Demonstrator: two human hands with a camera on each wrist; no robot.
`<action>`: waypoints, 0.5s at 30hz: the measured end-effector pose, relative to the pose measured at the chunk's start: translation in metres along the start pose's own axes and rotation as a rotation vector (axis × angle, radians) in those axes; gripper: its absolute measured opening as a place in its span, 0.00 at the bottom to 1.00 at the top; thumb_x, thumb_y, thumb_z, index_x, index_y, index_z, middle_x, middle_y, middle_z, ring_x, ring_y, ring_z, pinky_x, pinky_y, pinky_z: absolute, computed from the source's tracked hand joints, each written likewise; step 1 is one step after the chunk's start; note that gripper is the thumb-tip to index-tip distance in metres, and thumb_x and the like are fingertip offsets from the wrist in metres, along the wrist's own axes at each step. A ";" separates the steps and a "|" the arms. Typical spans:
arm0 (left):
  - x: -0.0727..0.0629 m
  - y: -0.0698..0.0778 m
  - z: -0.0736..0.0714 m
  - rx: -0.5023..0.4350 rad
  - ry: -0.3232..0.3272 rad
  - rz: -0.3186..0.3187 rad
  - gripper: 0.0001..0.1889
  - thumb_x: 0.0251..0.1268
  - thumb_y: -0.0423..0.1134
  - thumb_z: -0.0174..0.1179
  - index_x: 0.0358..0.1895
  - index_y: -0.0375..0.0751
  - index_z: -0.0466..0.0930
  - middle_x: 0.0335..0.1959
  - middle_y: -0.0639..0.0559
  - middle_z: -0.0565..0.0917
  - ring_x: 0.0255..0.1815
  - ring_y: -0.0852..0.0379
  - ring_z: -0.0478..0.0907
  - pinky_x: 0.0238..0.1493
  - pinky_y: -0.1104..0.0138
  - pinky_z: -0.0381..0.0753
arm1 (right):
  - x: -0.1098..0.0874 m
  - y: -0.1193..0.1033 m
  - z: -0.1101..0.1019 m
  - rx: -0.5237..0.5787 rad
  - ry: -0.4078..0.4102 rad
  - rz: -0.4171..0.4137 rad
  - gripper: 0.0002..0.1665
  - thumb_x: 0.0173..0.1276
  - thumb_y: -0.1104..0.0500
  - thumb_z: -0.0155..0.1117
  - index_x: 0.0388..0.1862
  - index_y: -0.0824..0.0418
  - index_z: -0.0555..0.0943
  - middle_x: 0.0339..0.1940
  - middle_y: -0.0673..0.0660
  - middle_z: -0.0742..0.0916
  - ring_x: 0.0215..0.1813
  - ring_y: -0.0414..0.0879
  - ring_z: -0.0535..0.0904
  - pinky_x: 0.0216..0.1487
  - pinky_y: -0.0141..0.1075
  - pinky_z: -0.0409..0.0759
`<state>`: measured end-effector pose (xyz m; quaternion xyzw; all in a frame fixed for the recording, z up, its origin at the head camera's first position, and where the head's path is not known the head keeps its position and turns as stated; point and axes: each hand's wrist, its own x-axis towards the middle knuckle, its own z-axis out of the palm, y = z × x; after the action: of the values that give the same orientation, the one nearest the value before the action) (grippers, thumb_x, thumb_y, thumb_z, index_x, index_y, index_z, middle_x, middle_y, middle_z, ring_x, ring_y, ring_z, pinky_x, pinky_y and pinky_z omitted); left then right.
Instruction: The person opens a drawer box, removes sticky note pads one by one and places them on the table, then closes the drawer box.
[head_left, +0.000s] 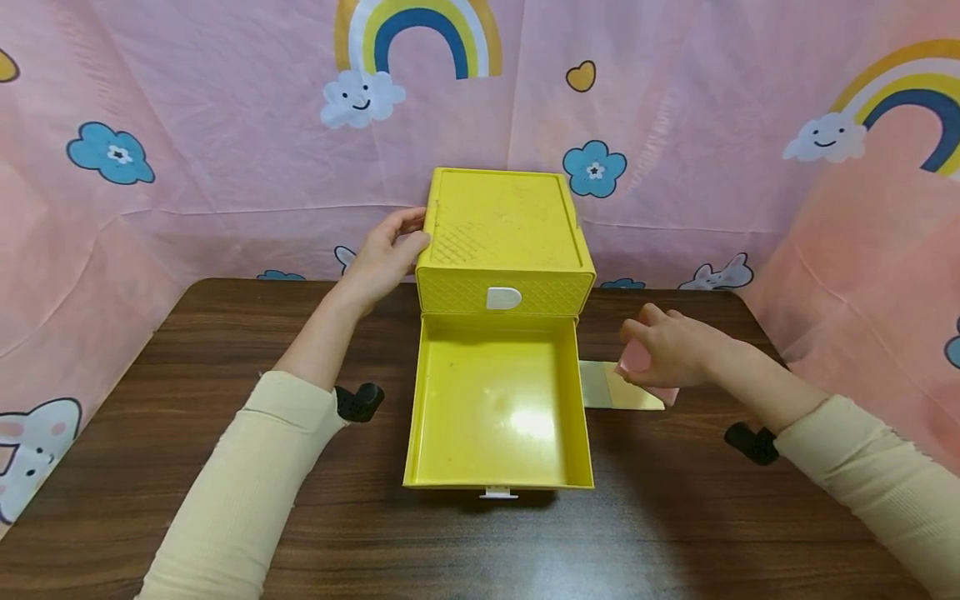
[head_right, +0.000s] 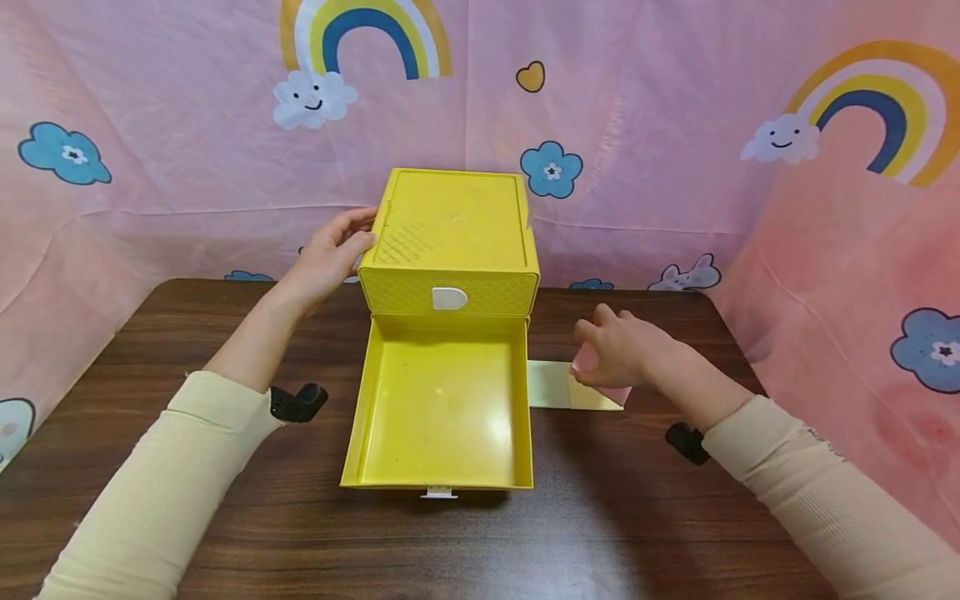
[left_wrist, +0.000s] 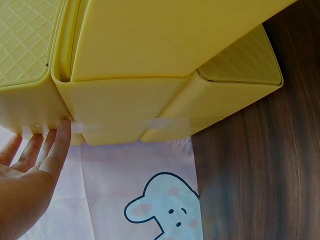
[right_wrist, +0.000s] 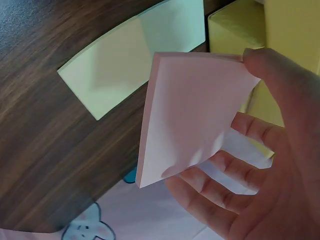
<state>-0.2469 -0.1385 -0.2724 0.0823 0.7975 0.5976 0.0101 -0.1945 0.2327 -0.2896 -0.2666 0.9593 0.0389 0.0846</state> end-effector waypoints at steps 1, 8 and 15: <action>0.000 0.000 0.000 0.003 0.001 -0.001 0.27 0.67 0.43 0.48 0.69 0.44 0.58 0.65 0.49 0.65 0.59 0.55 0.69 0.52 0.60 0.77 | 0.000 0.003 0.001 0.009 -0.006 0.011 0.26 0.56 0.40 0.62 0.48 0.53 0.75 0.46 0.61 0.75 0.37 0.54 0.73 0.33 0.42 0.77; 0.000 0.000 0.000 0.002 0.004 0.008 0.27 0.66 0.43 0.48 0.68 0.44 0.58 0.65 0.48 0.66 0.59 0.54 0.69 0.53 0.60 0.76 | 0.003 0.020 0.012 0.059 -0.050 0.067 0.28 0.57 0.39 0.61 0.50 0.55 0.74 0.47 0.64 0.74 0.37 0.54 0.74 0.32 0.42 0.76; 0.000 -0.001 0.000 0.005 0.001 0.008 0.28 0.66 0.44 0.48 0.69 0.45 0.58 0.65 0.49 0.66 0.60 0.55 0.69 0.53 0.60 0.76 | 0.003 0.033 0.022 0.086 -0.081 0.114 0.29 0.58 0.40 0.61 0.49 0.59 0.74 0.45 0.66 0.73 0.33 0.53 0.75 0.33 0.46 0.76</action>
<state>-0.2471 -0.1387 -0.2729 0.0851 0.7987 0.5956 0.0070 -0.2113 0.2621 -0.3106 -0.2060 0.9695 0.0130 0.1323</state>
